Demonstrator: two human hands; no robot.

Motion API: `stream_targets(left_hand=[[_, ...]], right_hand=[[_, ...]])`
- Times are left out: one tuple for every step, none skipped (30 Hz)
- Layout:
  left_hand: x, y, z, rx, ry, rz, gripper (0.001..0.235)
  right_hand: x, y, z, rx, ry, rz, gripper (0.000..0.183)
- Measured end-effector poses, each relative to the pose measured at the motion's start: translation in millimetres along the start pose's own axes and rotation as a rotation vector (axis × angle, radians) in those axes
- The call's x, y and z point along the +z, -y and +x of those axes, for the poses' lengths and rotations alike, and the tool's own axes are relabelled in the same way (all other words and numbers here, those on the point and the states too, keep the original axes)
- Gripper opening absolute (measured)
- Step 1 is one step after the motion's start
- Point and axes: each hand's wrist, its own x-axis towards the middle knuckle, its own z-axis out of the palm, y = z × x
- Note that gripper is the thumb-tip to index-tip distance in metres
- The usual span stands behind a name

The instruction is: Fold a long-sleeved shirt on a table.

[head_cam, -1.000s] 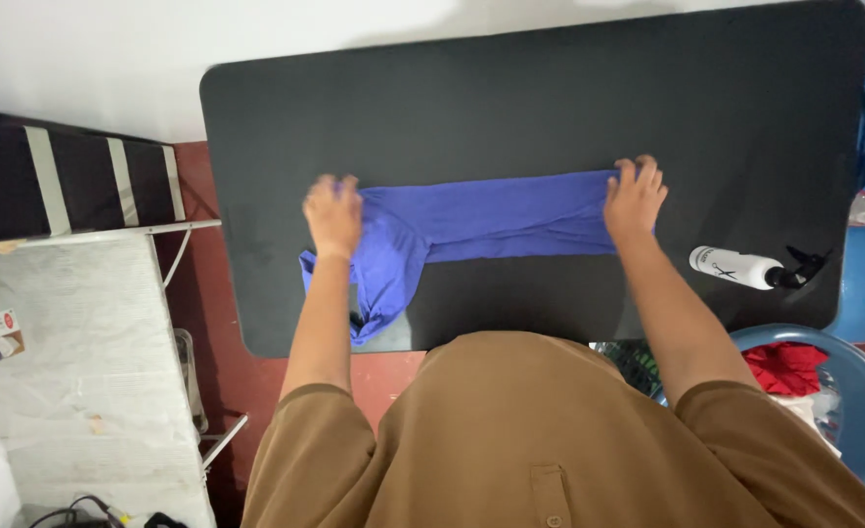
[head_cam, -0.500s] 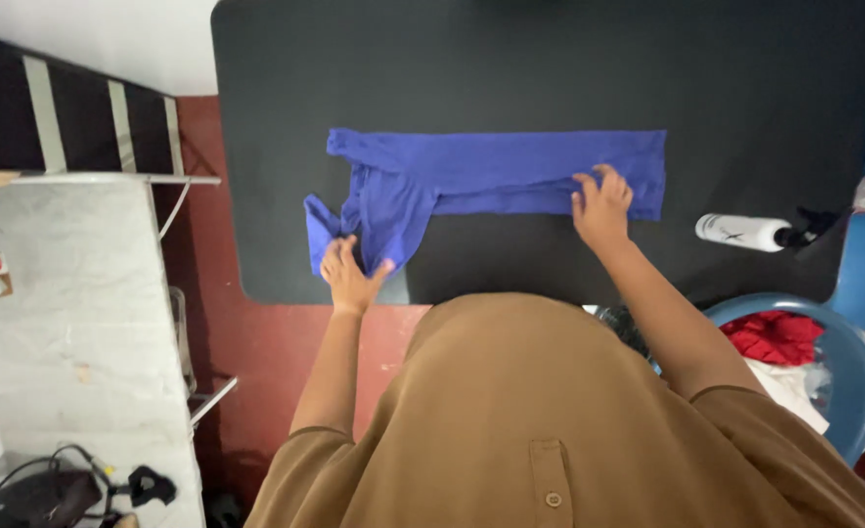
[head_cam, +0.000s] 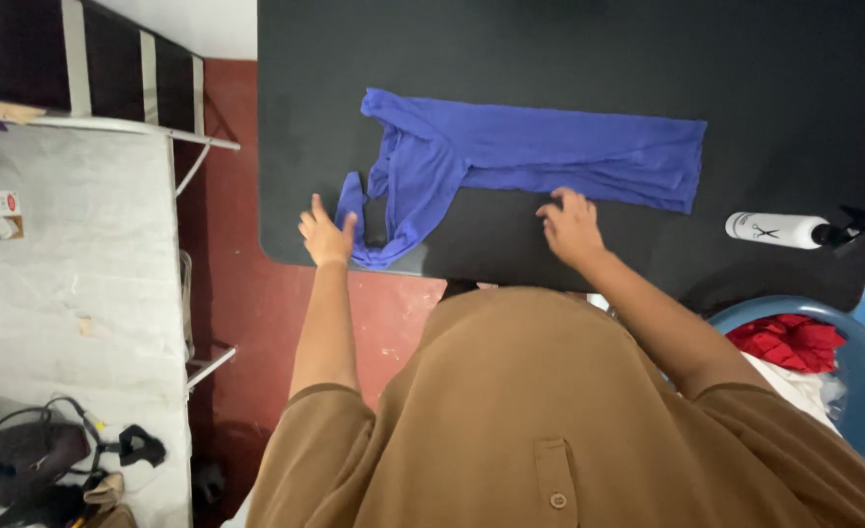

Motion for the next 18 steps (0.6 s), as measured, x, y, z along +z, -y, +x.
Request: stream_targets(left_hand=[[7.7, -2.5, 8.4, -0.136, 0.170, -0.057, 0.086], [32.3, 8.6, 19.7, -0.129, 0.170, -0.059, 0.086], [57.3, 18.7, 31.1, -0.112, 0.123, -0.102, 0.060], [82.4, 26.1, 46.0, -0.091, 0.075, -0.145, 0.035], [64.5, 9.0, 48.0, -0.080, 0.075, -0.148, 0.035], [46.4, -4.6, 45.0, -0.134, -0.001, -0.458, 0.024], [28.5, -18.3, 41.7, -0.189, -0.077, -0.768, 0.020], [3.6, -35.5, 34.7, -0.183, -0.073, -0.766, 0.020], [-21.6, -52.3, 27.1, -0.007, -0.130, -0.916, 0.026], [-47.2, -69.6, 20.2, 0.170, -0.192, -1.062, 0.033], [-82.7, -92.9, 7.4, 0.174, -0.193, -1.063, 0.033], [-117.9, -116.1, -6.7, 0.277, -0.098, -1.098, 0.032], [-153.2, -138.7, -21.4, 0.381, -0.002, -1.129, 0.034], [-168.8, -155.5, -25.9, 0.383, -0.009, -1.128, 0.034], [-184.4, -172.1, -30.9, 0.479, 0.025, -1.085, 0.031], [-200.1, -189.3, -35.0, 0.576, 0.059, -1.038, 0.029], [-209.6, -202.4, -37.8, 0.581, 0.053, -1.037, 0.029], [-218.8, -216.1, -41.2, 0.667, 0.091, -1.002, 0.031]], right_hand=[[1.8, 4.6, 0.0, -0.017, 0.011, 0.014, 0.017], [1.7, 8.4, -1.3, -0.012, 0.008, 0.011, 0.017], [1.5, 11.3, -2.5, -0.034, 0.004, 0.013, 0.018], [1.0, 13.1, -2.5, -0.053, -0.004, 0.014, 0.019], [-8.0, 11.6, 0.6, -0.044, -0.010, 0.011, 0.019], [-15.1, 12.3, -1.0, -0.012, 0.014, 0.056, 0.017], [-22.0, 12.9, -2.8, 0.020, 0.038, 0.101, 0.015], [-19.3, 7.6, -1.4, 0.027, 0.036, 0.102, 0.015], [-16.6, 2.7, -0.5, 0.051, 0.046, 0.198, 0.013], [-14.6, -3.2, 3.5, 0.069, 0.054, 0.293, 0.012], [-39.3, 7.4, 9.0, 0.071, 0.050, 0.293, 0.012], [-64.6, 17.7, 14.0, 0.055, 0.041, 0.438, 0.018], [-89.8, 28.6, 18.4, 0.038, 0.031, 0.582, 0.024], [-104.5, 40.8, 25.2, 0.033, 0.027, 0.582, 0.024], [-119.3, 53.2, 31.4, -0.012, 0.010, 0.687, 0.030], [-134.2, 65.5, 37.8, -0.057, -0.011, 0.792, 0.039], [-143.6, 76.7, 50.0, -0.061, -0.017, 0.792, 0.039], [-153.3, 87.6, 60.3, -0.076, 0.006, 0.907, 0.048]])
